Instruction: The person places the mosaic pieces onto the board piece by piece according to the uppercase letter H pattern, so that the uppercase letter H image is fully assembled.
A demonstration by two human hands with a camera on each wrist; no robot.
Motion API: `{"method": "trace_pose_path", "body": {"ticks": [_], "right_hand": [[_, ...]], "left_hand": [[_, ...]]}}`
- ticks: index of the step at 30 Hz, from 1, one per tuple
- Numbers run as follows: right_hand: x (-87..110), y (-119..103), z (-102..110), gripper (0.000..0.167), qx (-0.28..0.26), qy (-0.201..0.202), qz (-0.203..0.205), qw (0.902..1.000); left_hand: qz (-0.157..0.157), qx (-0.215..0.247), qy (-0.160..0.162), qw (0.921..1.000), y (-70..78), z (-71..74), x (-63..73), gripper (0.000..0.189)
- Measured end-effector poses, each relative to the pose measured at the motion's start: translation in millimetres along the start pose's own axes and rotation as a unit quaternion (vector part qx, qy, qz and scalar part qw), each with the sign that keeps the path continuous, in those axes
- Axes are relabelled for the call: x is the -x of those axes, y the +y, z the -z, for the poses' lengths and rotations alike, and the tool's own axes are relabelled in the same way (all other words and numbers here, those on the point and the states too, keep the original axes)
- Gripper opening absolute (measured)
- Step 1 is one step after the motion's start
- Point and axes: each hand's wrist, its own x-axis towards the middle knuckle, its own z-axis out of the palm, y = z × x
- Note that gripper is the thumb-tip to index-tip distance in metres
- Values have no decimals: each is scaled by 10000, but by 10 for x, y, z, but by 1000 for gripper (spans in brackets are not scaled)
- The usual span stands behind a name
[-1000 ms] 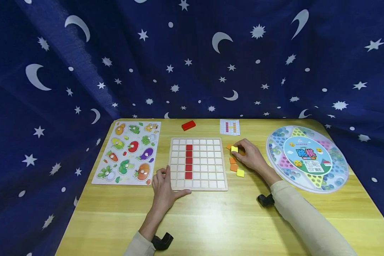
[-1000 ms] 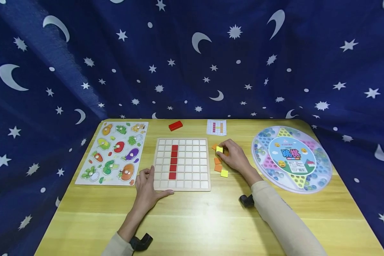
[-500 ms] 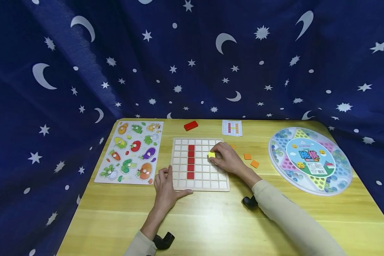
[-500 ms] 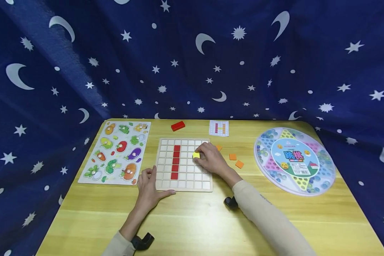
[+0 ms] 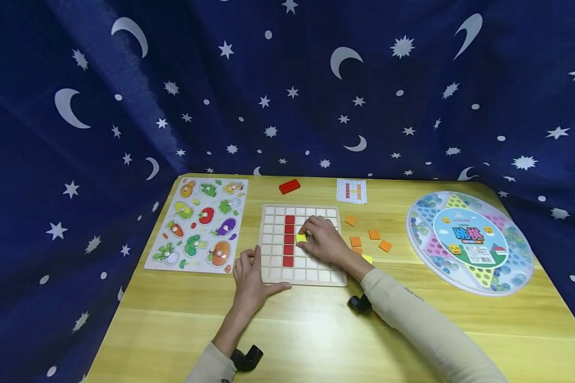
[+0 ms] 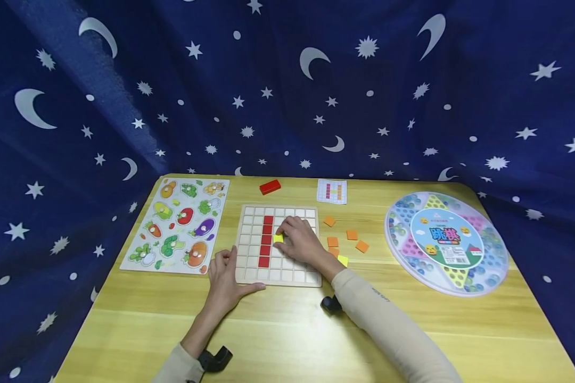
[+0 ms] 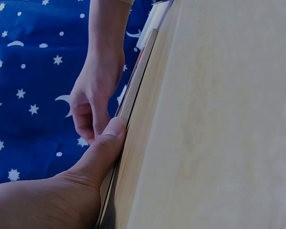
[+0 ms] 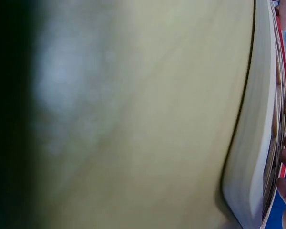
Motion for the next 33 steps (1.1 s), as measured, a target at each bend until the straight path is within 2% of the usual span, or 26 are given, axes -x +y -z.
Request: {"method": "trace_pose_path", "body": {"ticks": [18, 33], "right_hand": [[34, 14, -41, 30, -265, 23, -221, 9994], [68, 25, -86, 29, -538, 257, -262, 9979]], "left_hand": [[12, 6, -62, 10000, -8, -2, -5, 125], [-14, 11, -46, 10000, -15, -7, -3, 125]]}}
